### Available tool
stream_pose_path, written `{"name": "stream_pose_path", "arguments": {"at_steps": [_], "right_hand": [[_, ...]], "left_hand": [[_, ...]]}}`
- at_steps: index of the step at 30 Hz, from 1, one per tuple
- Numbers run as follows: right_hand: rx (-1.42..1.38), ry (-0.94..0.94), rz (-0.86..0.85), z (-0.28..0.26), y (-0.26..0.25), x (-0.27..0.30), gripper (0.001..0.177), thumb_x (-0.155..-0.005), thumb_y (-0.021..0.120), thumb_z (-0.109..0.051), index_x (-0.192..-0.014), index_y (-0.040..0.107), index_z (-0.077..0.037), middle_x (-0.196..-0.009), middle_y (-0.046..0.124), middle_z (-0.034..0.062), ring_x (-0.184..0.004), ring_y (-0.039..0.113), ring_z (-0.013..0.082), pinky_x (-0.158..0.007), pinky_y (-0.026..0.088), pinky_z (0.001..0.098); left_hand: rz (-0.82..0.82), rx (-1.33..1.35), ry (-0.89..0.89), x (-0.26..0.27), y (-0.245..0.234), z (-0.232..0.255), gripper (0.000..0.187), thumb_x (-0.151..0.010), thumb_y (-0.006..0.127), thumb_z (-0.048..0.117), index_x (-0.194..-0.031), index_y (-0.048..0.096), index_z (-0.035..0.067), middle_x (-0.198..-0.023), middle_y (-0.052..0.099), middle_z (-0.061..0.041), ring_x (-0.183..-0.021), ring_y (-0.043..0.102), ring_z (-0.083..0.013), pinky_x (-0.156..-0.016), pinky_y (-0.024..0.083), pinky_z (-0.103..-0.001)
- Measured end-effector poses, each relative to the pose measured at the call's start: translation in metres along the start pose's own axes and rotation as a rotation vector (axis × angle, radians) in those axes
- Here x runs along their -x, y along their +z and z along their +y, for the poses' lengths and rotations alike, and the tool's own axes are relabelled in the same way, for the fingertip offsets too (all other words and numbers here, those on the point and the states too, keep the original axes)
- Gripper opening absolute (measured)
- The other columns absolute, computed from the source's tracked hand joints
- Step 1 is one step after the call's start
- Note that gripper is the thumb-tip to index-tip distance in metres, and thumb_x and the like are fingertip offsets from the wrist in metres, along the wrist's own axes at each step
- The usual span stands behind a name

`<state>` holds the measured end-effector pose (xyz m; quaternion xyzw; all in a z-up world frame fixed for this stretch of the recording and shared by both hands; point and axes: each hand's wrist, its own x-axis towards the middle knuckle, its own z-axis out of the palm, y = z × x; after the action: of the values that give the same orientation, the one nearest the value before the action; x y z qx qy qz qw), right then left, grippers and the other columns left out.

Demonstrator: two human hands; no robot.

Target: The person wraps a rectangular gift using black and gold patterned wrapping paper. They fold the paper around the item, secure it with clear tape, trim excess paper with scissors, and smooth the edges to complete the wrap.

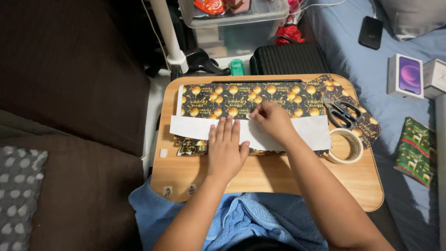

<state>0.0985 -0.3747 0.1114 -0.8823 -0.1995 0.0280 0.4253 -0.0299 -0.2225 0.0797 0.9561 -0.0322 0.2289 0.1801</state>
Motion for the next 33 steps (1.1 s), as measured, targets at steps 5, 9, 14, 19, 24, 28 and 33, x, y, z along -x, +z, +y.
{"name": "stream_pose_path", "arguments": {"at_steps": [5, 9, 14, 19, 24, 28, 33], "right_hand": [[0.112, -0.033, -0.069, 0.005, -0.004, -0.003, 0.005, -0.083, 0.073, -0.011, -0.085, 0.076, -0.008, -0.09, 0.071, 0.0098, -0.082, 0.07, 0.0239, -0.079, 0.056, 0.0365], [0.193, -0.044, -0.065, 0.003, -0.002, -0.004, 0.006, -0.081, 0.076, -0.014, -0.085, 0.077, -0.01, -0.09, 0.068, 0.0096, -0.085, 0.068, 0.0269, -0.08, 0.055, 0.039], [0.214, -0.049, -0.035, -0.003, 0.001, -0.002, 0.008, -0.08, 0.078, -0.016, -0.084, 0.076, -0.009, -0.09, 0.066, 0.0095, -0.086, 0.068, 0.029, -0.079, 0.054, 0.0402], [0.216, -0.024, -0.031, -0.01, 0.001, -0.001, 0.009, -0.081, 0.076, -0.016, -0.084, 0.075, -0.008, -0.092, 0.067, 0.0098, -0.088, 0.068, 0.0301, -0.079, 0.054, 0.041], [0.267, 0.027, -0.062, -0.019, 0.001, -0.003, 0.013, -0.08, 0.078, -0.019, -0.082, 0.075, -0.007, -0.096, 0.067, 0.0116, -0.09, 0.068, 0.0321, -0.081, 0.054, 0.0426], [0.399, 0.235, -0.229, -0.03, 0.0, -0.02, 0.031, -0.078, 0.082, -0.033, -0.088, 0.076, -0.004, -0.102, 0.074, 0.0184, -0.095, 0.072, 0.0343, -0.086, 0.056, 0.0436], [0.556, 0.273, -0.277, -0.034, -0.004, -0.042, 0.063, -0.07, 0.09, -0.044, -0.113, 0.07, -0.003, -0.113, 0.072, 0.0217, -0.107, 0.068, 0.0376, -0.09, 0.054, 0.0463]], "left_hand": [[0.012, -0.016, 0.008, 0.0, 0.0, -0.001, 0.068, -0.094, 0.059, 0.04, -0.145, 0.05, -0.002, -0.155, 0.044, -0.027, -0.146, 0.037, -0.0418, -0.122, 0.018, -0.059], [0.013, -0.012, 0.006, 0.0, 0.002, -0.001, 0.068, -0.094, 0.058, 0.04, -0.146, 0.05, -0.002, -0.155, 0.044, -0.026, -0.147, 0.037, -0.0416, -0.123, 0.018, -0.06], [0.004, -0.007, 0.006, 0.0, 0.001, -0.002, 0.068, -0.093, 0.058, 0.04, -0.146, 0.05, -0.002, -0.155, 0.044, -0.027, -0.147, 0.037, -0.0421, -0.123, 0.018, -0.06], [-0.009, -0.002, 0.001, -0.001, -0.001, -0.001, 0.069, -0.093, 0.059, 0.04, -0.147, 0.05, -0.002, -0.155, 0.043, -0.027, -0.147, 0.036, -0.0422, -0.122, 0.018, -0.06], [-0.013, 0.0, 0.001, -0.002, -0.003, -0.001, 0.069, -0.093, 0.059, 0.04, -0.147, 0.049, -0.002, -0.156, 0.043, -0.027, -0.147, 0.035, -0.0423, -0.122, 0.018, -0.06], [-0.015, -0.013, 0.003, -0.001, -0.003, 0.001, 0.066, -0.093, 0.059, 0.038, -0.148, 0.049, 0.002, -0.156, 0.043, -0.027, -0.148, 0.035, -0.0426, -0.122, 0.018, -0.061], [-0.036, -0.038, -0.017, -0.004, -0.004, 0.008, 0.069, -0.09, 0.06, 0.036, -0.151, 0.049, 0.005, -0.154, 0.043, -0.026, -0.147, 0.034, -0.0437, -0.119, 0.019, -0.063]]}}
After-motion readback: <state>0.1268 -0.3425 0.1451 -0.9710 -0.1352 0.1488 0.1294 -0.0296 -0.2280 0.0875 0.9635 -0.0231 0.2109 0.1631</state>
